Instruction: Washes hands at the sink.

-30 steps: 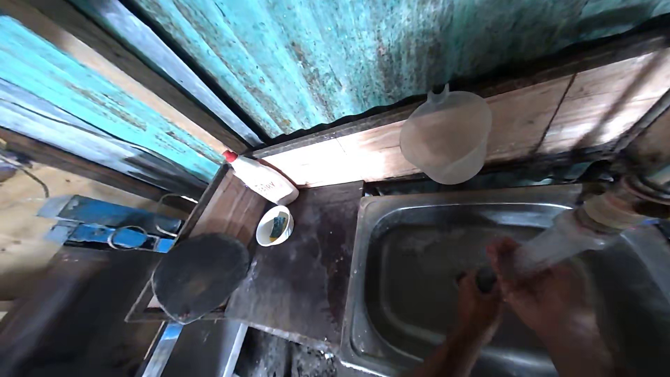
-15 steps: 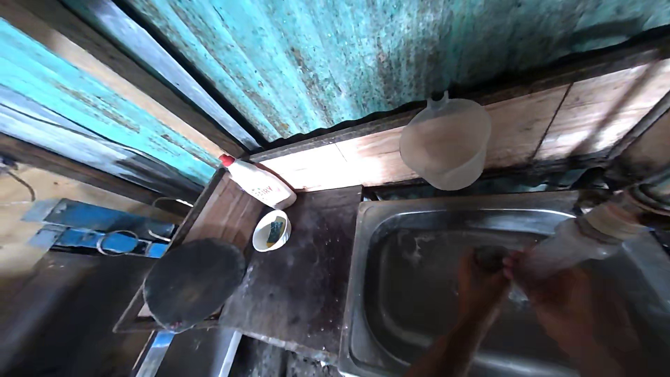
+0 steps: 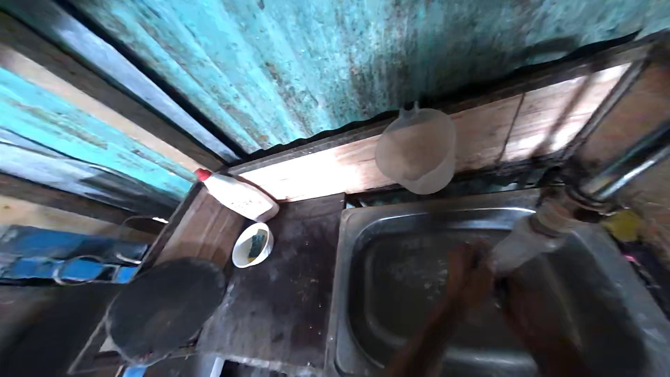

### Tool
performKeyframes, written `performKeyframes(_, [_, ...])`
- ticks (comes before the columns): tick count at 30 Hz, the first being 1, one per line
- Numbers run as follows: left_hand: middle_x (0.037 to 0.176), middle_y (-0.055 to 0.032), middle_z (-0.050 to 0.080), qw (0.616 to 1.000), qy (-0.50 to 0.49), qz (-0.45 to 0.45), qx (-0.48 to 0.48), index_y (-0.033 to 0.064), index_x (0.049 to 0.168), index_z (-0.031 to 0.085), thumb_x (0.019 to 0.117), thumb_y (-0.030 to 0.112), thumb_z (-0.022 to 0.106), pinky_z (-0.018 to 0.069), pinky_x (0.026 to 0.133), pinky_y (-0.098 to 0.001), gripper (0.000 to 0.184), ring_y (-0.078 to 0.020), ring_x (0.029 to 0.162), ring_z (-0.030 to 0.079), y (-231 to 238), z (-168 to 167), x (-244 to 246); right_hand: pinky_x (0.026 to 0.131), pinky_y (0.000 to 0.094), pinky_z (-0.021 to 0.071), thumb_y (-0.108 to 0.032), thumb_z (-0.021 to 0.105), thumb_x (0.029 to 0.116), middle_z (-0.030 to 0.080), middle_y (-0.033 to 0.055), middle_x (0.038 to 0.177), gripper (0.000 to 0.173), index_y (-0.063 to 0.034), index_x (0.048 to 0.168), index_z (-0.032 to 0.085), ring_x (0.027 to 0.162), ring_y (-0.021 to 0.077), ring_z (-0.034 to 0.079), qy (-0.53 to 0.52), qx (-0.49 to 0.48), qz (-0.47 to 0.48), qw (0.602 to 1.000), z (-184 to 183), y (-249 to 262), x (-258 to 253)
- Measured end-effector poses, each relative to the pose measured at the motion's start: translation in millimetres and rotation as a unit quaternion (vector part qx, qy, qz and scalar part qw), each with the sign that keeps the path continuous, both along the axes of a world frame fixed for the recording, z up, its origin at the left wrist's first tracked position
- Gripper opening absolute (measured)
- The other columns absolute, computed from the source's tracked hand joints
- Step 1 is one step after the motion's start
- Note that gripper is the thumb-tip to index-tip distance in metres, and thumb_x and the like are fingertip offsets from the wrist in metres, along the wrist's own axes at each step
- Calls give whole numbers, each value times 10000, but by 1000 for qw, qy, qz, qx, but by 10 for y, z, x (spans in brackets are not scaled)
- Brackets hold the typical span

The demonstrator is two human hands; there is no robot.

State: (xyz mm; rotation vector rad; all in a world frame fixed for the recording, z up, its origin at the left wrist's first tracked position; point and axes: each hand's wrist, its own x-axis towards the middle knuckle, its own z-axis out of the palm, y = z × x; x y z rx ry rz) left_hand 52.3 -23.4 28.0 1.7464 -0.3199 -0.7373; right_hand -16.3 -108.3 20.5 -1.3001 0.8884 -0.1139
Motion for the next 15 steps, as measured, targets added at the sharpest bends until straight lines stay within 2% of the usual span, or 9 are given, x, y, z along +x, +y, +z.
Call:
performKeyframes(1, [1431, -215, 534, 995, -73, -37, 60, 46, 1437, 550, 1050, 148, 501, 446, 1062, -524, 403, -336, 1297, 523, 21, -3, 44, 611, 159, 512, -119, 342, 1104, 566, -30, 841, 252, 14, 1249, 499, 663, -22, 562, -20, 23, -38, 999, 13, 14, 67])
performKeyframes(2, [1493, -224, 481, 980, -143, -73, 116, 86, 1469, 523, 1053, 197, 498, 372, 1102, -604, 431, -398, 1380, 441, 55, -37, 83, 626, 176, 523, -126, 348, 1106, 573, -20, 858, 261, 14, 1269, 497, 678, -9, 573, -33, 35, -46, 998, 8, 15, 106])
performKeyframes(4, [1602, -201, 371, 950, -200, -115, 210, 127, 1551, 428, 1094, 327, 395, 250, 1164, -657, 500, -418, 1485, 312, 108, -94, 127, 734, 246, 555, -142, 432, 1089, 638, 49, 990, 289, 13, 1312, 532, 815, 53, 626, -45, -4, -13, 999, -103, 34, 186])
performKeyframes(6, [1671, -203, 245, 935, -189, -133, 271, 98, 1611, 317, 1090, 331, 422, 196, 1192, -651, 580, -411, 1536, 220, 104, -70, 144, 936, 367, 546, -218, 509, 1077, 657, 155, 1248, 402, -1, 1413, 537, 1080, 175, 652, -45, -63, 29, 997, -177, 99, 273])
performKeyframes(8, [1689, -184, 199, 935, -152, -124, 297, 135, 1643, 231, 1102, 343, 377, 232, 1165, -670, 598, -413, 1531, 225, 72, -5, 192, 999, 456, 511, -266, 500, 1086, 621, 198, 1321, 432, -5, 1429, 521, 1166, 251, 628, -19, -68, 27, 997, -172, 155, 387])
performKeyframes(10, [1675, -196, 231, 938, -120, -96, 311, 179, 1654, 193, 1114, 396, 310, 281, 1144, -677, 593, -427, 1504, 290, 82, 75, 232, 953, 459, 517, -284, 514, 1083, 640, 208, 1227, 401, 13, 1349, 565, 1094, 268, 633, 8, -102, 17, 995, -184, 180, 482])
performKeyframes(13, [1656, -208, 270, 936, -97, -105, 322, 121, 1620, 289, 1110, 317, 381, 322, 1140, -637, 554, -426, 1477, 340, 157, 61, 237, 1103, 544, 418, -241, 496, 1087, 574, 275, 1388, 435, 15, 1437, 524, 1297, 387, 560, 93, -228, 172, 954, -131, 136, 485])
performKeyframes(14, [1642, -216, 297, 938, -82, -115, 315, 82, 1606, 309, 1098, 267, 431, 353, 1132, -616, 554, -418, 1459, 374, 174, 38, 238, 1111, 536, 415, -247, 502, 1086, 576, 274, 1388, 439, 26, 1429, 525, 1301, 384, 558, 91, -225, 177, 954, -104, 134, 471])
performKeyframes(15, [1576, -229, 397, 947, -60, -111, 295, 57, 1587, 333, 1101, 248, 424, 421, 1097, -579, 531, -395, 1388, 472, 182, 20, 239, 1103, 514, 434, -250, 519, 1080, 593, 267, 1365, 441, 40, 1412, 533, 1278, 364, 576, 66, -209, 155, 963, -111, 138, 445])
